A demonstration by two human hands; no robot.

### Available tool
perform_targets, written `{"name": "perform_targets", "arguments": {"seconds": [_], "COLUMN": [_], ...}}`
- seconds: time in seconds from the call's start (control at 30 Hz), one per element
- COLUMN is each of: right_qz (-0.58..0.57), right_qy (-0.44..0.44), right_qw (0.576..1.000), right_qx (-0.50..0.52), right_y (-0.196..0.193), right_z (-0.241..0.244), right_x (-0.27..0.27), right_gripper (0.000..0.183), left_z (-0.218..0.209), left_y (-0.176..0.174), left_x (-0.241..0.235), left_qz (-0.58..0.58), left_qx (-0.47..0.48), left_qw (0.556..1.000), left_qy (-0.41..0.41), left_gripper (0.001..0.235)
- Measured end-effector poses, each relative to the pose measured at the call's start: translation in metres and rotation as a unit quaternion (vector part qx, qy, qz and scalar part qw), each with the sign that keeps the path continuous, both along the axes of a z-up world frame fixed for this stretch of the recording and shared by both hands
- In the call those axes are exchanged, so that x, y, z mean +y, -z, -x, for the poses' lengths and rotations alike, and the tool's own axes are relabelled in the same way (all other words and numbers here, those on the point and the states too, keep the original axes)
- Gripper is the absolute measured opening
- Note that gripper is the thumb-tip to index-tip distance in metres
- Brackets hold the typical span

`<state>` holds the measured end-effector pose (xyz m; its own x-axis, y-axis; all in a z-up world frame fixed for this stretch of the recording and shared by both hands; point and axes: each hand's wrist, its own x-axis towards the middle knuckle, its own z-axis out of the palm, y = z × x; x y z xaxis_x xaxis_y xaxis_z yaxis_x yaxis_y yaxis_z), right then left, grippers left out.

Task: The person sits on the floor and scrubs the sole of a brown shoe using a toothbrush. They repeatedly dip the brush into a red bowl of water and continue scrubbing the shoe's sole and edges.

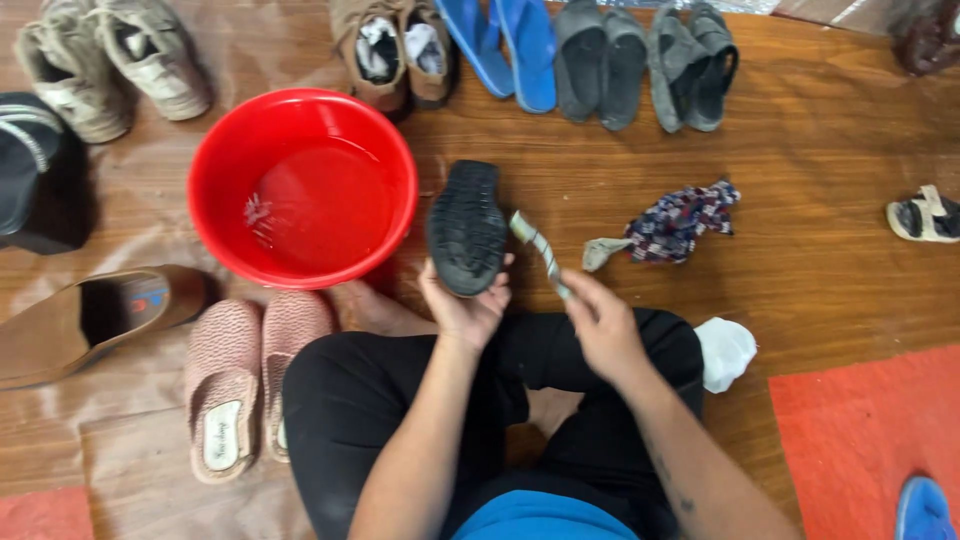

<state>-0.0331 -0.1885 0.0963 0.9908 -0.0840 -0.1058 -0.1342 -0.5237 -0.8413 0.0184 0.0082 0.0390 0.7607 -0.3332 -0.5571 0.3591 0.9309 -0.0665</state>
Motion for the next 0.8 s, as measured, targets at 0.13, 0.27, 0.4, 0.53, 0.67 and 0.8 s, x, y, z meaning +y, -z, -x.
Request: {"name": "perform_targets", "arguments": {"seconds": [0.13,0.27,0.4,0.53,0.67,0.8], "right_qz": [0.111,0.169,0.201,0.186,0.194,0.212], "right_qy": [-0.084,-0.101,-0.116,-0.085,-0.112,-0.118], "right_qw": [0.987,0.973,0.962,0.964,0.958,0.95], "right_qx": [-0.086,-0.122,-0.142,-0.169,-0.18,-0.197], "right_y": [-0.005,0.019,0.014,0.024,0.015,0.025], "right_z": [0.036,0.026,0.028,0.015,0.015,0.017], "right_x": [0.002,-0.009,0.001,-0.007,-0.002,-0.003], "right_gripper": [0.035,0.034,0.032,0.035,0.03,0.034], "left_z": [0.002,0.006,0.008,0.004,0.003,0.005], "left_y": [-0.004,-0.01,-0.008,-0.005,-0.001,-0.004], "left_x": [-0.004,-0.006,-0.006,-0.007,-0.007,-0.008], "left_qz": [-0.036,-0.042,-0.05,-0.048,-0.05,-0.054], "left_qx": [-0.007,-0.019,-0.016,-0.016,-0.017,-0.013], "left_qw": [0.999,0.999,0.999,0.999,0.999,0.998], "left_qy": [-0.011,-0.005,0.007,0.0,0.007,0.004], "left_gripper": [0.063,0.058,0.061,0.058,0.06,0.061]}}
